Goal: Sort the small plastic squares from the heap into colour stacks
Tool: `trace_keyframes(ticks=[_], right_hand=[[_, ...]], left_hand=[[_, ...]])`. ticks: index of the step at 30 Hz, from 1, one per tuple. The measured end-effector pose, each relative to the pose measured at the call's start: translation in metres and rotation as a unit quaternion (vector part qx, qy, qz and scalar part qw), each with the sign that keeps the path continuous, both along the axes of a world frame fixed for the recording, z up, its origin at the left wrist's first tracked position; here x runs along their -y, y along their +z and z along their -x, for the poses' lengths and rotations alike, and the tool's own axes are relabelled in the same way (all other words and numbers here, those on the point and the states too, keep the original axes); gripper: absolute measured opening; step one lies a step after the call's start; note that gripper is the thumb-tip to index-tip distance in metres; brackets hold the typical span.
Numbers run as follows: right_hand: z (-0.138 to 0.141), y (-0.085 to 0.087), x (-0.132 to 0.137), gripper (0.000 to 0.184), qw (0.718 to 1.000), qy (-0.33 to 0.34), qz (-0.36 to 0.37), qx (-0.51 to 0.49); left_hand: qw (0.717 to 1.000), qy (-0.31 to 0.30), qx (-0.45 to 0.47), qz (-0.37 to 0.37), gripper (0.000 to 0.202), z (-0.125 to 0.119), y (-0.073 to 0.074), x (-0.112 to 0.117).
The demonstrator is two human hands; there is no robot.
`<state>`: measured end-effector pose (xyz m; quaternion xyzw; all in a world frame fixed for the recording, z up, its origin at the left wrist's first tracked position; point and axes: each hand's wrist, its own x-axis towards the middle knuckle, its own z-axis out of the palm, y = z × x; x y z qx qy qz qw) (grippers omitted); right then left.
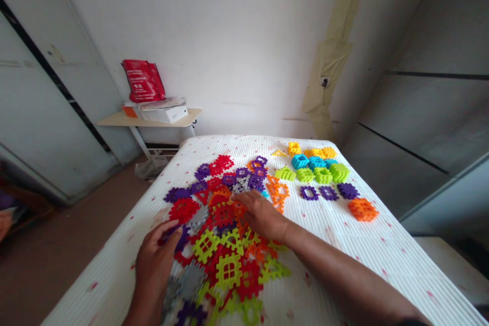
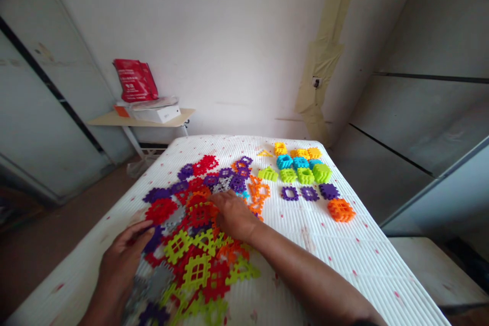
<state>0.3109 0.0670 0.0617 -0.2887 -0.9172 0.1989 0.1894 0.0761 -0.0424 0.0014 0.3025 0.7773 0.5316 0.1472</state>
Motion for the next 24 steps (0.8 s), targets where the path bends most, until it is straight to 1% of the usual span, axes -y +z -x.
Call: trace_keyframes(ticks=[4, 6, 7, 8, 9, 11, 13, 15, 17, 18, 21, 24], right_hand=[[0.002, -0.003, 0.031, 0.047, 0.997, 0.073, -0.016, 0.021], [0.003, -0.004, 0.037, 0.042, 0.994, 0.104, -0.015, 0.034], [0.002, -0.003, 0.036, 0.039, 0.994, 0.102, -0.020, 0.037], [0.000, -0.002, 0.032, 0.036, 0.995, 0.082, -0.029, 0.040], [-0.003, -0.001, 0.025, 0.033, 0.997, 0.046, -0.041, 0.048], [-0.011, 0.002, 0.004, 0.030, 0.992, -0.062, -0.064, 0.085], [-0.022, 0.002, -0.018, 0.029, 0.974, -0.158, -0.063, 0.149], [-0.031, -0.002, -0.037, 0.028, 0.954, -0.217, -0.057, 0.200], [-0.037, -0.008, -0.047, 0.025, 0.944, -0.239, -0.052, 0.222], [-0.039, -0.011, -0.049, 0.024, 0.944, -0.237, -0.050, 0.224], [-0.037, -0.017, -0.047, 0.026, 0.951, -0.214, -0.043, 0.220], [-0.032, -0.020, -0.044, 0.028, 0.949, -0.218, -0.048, 0.222]], left_hand=[[1.000, -0.006, 0.007, -0.003, 0.048, 0.000, -0.001, 0.000], [1.000, -0.005, 0.004, 0.004, 0.049, 0.001, -0.003, 0.000], [1.000, -0.004, 0.001, 0.007, 0.049, 0.002, -0.004, 0.000], [1.000, -0.005, -0.002, 0.009, 0.049, 0.003, -0.005, 0.000], [1.000, -0.006, -0.004, 0.009, 0.048, 0.004, -0.006, 0.000], [1.000, -0.005, -0.003, 0.000, 0.047, 0.005, -0.008, -0.001], [1.000, -0.008, 0.002, -0.012, 0.046, 0.005, -0.008, -0.001], [1.000, -0.010, 0.003, -0.018, 0.045, 0.003, -0.006, 0.000], [1.000, -0.012, 0.001, -0.019, 0.043, 0.001, -0.003, 0.000], [1.000, -0.012, 0.000, -0.018, 0.043, 0.000, -0.002, 0.000], [1.000, -0.008, 0.005, -0.016, 0.042, -0.002, 0.001, 0.001], [1.000, -0.011, 0.010, -0.015, 0.042, -0.002, 0.001, 0.000]])
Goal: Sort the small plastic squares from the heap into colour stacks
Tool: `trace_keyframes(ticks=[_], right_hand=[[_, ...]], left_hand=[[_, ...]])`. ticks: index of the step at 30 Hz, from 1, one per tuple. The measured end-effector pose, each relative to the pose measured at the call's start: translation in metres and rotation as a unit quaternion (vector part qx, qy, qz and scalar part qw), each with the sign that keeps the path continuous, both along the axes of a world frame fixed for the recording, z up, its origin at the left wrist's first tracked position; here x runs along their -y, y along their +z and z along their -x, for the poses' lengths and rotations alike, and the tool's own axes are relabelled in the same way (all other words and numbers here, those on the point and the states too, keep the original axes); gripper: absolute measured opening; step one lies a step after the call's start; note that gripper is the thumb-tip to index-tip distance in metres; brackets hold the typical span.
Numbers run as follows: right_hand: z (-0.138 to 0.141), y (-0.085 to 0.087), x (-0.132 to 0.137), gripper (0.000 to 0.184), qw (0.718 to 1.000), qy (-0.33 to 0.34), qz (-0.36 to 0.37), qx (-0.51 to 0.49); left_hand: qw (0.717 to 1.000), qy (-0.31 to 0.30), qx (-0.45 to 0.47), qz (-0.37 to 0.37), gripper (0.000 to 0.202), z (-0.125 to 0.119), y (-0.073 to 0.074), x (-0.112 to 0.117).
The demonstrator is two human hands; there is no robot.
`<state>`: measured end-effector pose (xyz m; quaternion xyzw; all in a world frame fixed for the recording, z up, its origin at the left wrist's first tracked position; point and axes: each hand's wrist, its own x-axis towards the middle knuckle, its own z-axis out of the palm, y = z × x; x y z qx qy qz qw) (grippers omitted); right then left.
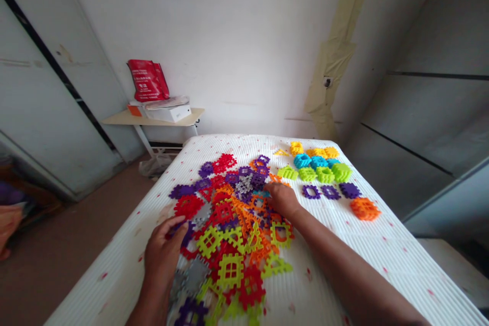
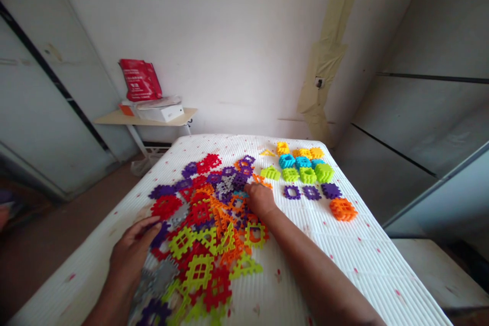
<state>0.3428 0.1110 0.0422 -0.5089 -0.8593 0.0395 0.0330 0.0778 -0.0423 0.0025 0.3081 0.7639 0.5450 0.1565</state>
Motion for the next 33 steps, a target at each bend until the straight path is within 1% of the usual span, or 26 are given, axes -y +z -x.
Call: trace_keyframes(ticks=[3, 6, 8, 10, 12, 13, 16, 17, 18, 20, 24, 27, 30, 33], right_hand=[[0.002, -0.003, -0.001, 0.027, 1.000, -0.005, -0.003, -0.014], [-0.001, -0.004, -0.005, 0.024, 0.999, 0.001, -0.006, -0.052], [-0.006, -0.002, -0.008, 0.023, 0.995, 0.002, -0.008, -0.096], [-0.010, 0.002, -0.010, 0.020, 0.987, -0.001, 0.000, -0.162], [-0.014, 0.006, -0.012, 0.014, 0.967, 0.005, 0.040, -0.251], [-0.016, 0.007, -0.013, 0.012, 0.951, 0.011, 0.073, -0.302], [-0.019, 0.009, -0.016, 0.012, 0.884, 0.039, 0.165, -0.437], [-0.021, 0.009, -0.017, 0.014, 0.867, 0.047, 0.177, -0.463], [-0.022, 0.010, -0.018, 0.015, 0.859, 0.055, 0.177, -0.478], [-0.026, 0.013, -0.020, 0.015, 0.860, 0.069, 0.161, -0.478], [-0.042, 0.023, -0.020, 0.012, 0.891, 0.076, 0.131, -0.427], [-0.064, 0.028, -0.014, 0.013, 0.910, 0.083, 0.125, -0.387], [-0.093, 0.024, 0.000, 0.014, 0.923, 0.087, 0.123, -0.354], [-0.120, 0.013, 0.018, 0.011, 0.939, 0.077, 0.091, -0.321]], left_hand=[[1.000, -0.006, 0.004, 0.004, 0.043, 0.002, -0.002, -0.001], [1.000, -0.007, 0.005, 0.001, 0.043, 0.003, -0.004, -0.001], [1.000, -0.007, 0.002, -0.002, 0.041, 0.003, -0.004, 0.000], [1.000, -0.008, 0.001, -0.007, 0.040, 0.001, -0.003, 0.000], [1.000, -0.006, 0.006, -0.012, 0.041, 0.000, -0.002, 0.000], [1.000, -0.005, 0.009, -0.012, 0.041, -0.001, -0.002, 0.000], [1.000, -0.002, 0.013, -0.011, 0.042, 0.000, -0.003, 0.001], [1.000, -0.003, 0.012, -0.010, 0.042, 0.000, -0.003, 0.001], [1.000, -0.004, 0.010, -0.012, 0.042, 0.001, -0.004, 0.001], [1.000, -0.002, 0.007, -0.016, 0.042, 0.001, -0.005, 0.000], [1.000, -0.003, 0.012, -0.023, 0.041, -0.001, -0.003, 0.000], [1.000, -0.001, 0.005, -0.017, 0.040, -0.002, 0.000, 0.000], [1.000, 0.000, -0.007, -0.015, 0.040, -0.001, -0.001, 0.000], [1.000, -0.001, -0.026, -0.009, 0.042, 0.003, -0.005, 0.000]])
